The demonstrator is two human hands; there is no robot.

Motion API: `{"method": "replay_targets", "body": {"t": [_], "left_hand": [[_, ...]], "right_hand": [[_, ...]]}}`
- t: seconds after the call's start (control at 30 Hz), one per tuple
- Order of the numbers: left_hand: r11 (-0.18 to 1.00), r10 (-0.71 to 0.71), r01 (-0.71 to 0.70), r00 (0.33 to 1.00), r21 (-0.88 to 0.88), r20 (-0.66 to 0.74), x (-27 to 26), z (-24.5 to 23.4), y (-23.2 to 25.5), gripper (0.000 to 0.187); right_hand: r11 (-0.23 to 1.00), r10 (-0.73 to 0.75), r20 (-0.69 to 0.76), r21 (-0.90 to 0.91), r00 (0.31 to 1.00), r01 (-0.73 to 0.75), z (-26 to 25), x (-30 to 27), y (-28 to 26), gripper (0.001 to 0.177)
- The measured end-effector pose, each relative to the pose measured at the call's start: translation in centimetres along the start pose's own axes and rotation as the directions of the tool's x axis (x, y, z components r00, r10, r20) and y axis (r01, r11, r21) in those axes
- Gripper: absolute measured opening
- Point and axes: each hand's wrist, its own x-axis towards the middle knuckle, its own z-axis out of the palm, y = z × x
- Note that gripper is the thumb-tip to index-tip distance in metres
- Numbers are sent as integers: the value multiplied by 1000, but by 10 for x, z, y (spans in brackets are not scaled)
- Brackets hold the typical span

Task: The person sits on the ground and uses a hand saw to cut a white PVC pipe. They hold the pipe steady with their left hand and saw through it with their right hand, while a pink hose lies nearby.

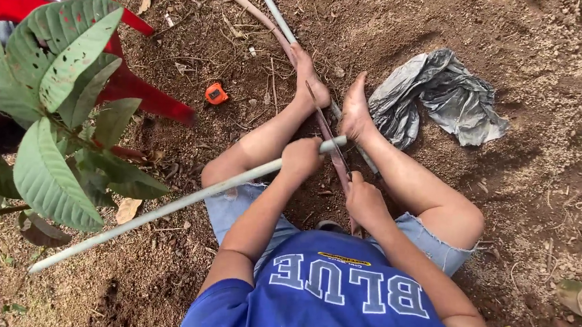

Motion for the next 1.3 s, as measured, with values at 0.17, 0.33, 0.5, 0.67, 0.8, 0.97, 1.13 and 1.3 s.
{"method": "replay_targets", "body": {"t": [0.17, 0.33, 0.5, 0.67, 0.8, 0.97, 1.13, 1.3], "left_hand": [[998, -43, 41, 998, -44, -44, 6, -27, 3, 25], [995, 82, -78, 995, -57, 62, -11, -15, 20, 23], [995, 98, -96, 991, -23, 95, -10, -8, 17, 23], [999, 34, -34, 998, 2, 48, 0, -2, -5, 23], [1000, 12, -12, 999, -5, 47, 5, -11, -15, 25], [999, 38, -39, 996, 3, 79, 0, 8, 7, 23], [997, 75, -75, 989, -4, 124, -5, -8, 12, 22], [1000, -1, 1, 1000, 5, -22, 16, -5, -14, 21]], "right_hand": [[999, -8, -34, 33, 999, 9, -24, -14, -10, 30], [998, -5, -71, 62, 997, 9, -23, 14, -11, 31], [1000, 9, -27, 10, 1000, -9, -29, 3, -17, 29], [1000, -6, 8, -20, 1000, 6, 0, -8, 0, 29], [997, 36, 54, 69, 998, -40, -9, -9, 2, 29], [995, 26, 22, 91, 999, -28, -9, 18, 6, 30], [993, 46, 19, 104, 999, -48, -17, 5, -2, 30], [991, 87, 44, 95, 995, -91, -28, -21, -19, 31]]}}
